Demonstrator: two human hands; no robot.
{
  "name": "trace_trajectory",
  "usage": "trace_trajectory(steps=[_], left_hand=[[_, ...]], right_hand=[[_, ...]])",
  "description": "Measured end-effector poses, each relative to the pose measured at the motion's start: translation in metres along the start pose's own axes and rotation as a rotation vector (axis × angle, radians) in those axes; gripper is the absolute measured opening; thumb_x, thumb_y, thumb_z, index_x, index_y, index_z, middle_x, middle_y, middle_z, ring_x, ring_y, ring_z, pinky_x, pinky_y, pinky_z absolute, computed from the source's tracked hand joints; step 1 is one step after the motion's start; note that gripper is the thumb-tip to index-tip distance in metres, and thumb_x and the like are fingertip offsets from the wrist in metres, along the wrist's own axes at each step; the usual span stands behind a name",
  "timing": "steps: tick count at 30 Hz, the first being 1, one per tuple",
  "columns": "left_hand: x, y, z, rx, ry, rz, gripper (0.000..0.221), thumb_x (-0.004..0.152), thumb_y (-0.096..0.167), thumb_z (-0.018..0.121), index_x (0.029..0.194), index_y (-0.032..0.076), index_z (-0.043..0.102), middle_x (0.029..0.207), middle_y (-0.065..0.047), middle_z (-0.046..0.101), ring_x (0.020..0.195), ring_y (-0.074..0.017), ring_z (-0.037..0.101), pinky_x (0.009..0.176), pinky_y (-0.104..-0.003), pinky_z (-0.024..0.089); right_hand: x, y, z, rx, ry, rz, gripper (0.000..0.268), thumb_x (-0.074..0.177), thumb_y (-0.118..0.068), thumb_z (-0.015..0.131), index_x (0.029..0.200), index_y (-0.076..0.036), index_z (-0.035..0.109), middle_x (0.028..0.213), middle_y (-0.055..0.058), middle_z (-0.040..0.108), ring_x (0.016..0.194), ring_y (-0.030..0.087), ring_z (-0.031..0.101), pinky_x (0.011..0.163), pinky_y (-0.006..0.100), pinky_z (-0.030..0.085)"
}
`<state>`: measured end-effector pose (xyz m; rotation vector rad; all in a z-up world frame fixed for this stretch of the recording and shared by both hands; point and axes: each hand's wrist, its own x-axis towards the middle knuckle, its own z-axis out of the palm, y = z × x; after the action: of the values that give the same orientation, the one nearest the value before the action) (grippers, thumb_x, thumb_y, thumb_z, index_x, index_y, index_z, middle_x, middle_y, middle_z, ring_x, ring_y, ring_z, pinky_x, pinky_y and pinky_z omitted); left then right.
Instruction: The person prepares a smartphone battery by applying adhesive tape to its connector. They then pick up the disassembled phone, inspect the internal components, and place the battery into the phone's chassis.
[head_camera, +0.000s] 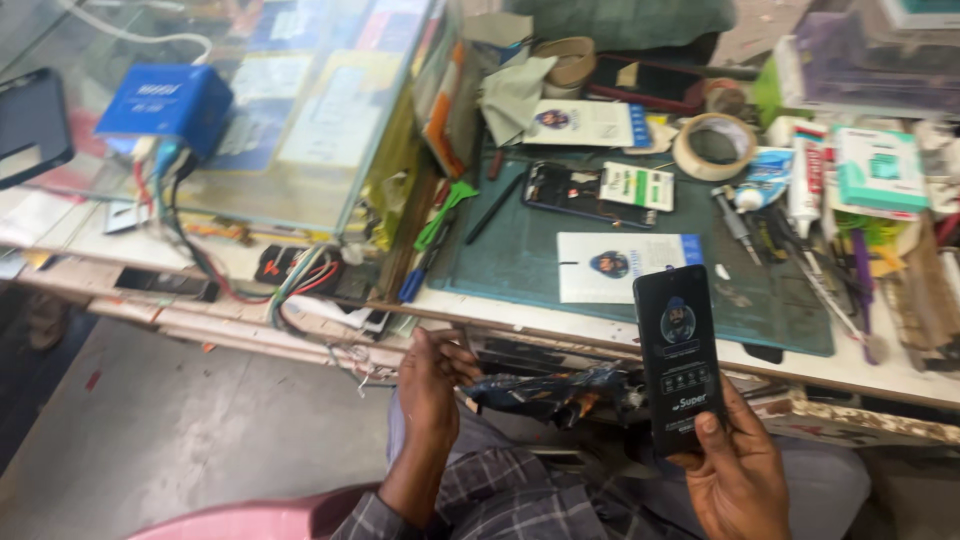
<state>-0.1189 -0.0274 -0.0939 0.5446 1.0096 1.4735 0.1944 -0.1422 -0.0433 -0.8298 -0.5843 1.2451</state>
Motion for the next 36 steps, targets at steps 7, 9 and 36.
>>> trace_trajectory(steps=[7, 9, 36], left_hand=[[0.023, -0.003, -0.015, -0.024, 0.081, 0.126, 0.036, 0.105, 0.038, 0.049, 0.112, 0.005, 0.06, 0.084, -0.008, 0.07, 0.058, -0.0147, 0.065, 0.05, -0.025, 0.046], [0.029, -0.005, -0.014, 0.001, 0.088, 0.181, 0.032, 0.106, 0.036, 0.052, 0.108, 0.004, 0.057, 0.085, -0.009, 0.07, 0.06, -0.0142, 0.065, 0.051, -0.025, 0.047], [-0.032, 0.073, 0.088, 0.487, -0.444, 0.246, 0.013, 0.096, 0.007, 0.064, 0.104, -0.001, 0.071, 0.089, -0.008, 0.078, 0.066, -0.0075, 0.064, 0.059, -0.023, 0.053]], right_hand=[[-0.003, 0.001, 0.009, -0.018, -0.013, 0.044, 0.058, 0.101, -0.003, 0.057, 0.156, 0.007, 0.043, 0.124, 0.019, 0.069, 0.102, 0.021, 0.072, 0.075, 0.034, 0.065], [-0.004, 0.0, 0.008, -0.019, -0.012, 0.037, 0.058, 0.102, -0.003, 0.057, 0.157, 0.007, 0.043, 0.125, 0.018, 0.069, 0.102, 0.021, 0.072, 0.075, 0.033, 0.065], [-0.013, -0.008, 0.019, -0.174, 0.005, 0.007, 0.062, 0.094, -0.006, 0.064, 0.153, 0.002, 0.046, 0.124, 0.014, 0.071, 0.1, 0.018, 0.071, 0.076, 0.034, 0.063]])
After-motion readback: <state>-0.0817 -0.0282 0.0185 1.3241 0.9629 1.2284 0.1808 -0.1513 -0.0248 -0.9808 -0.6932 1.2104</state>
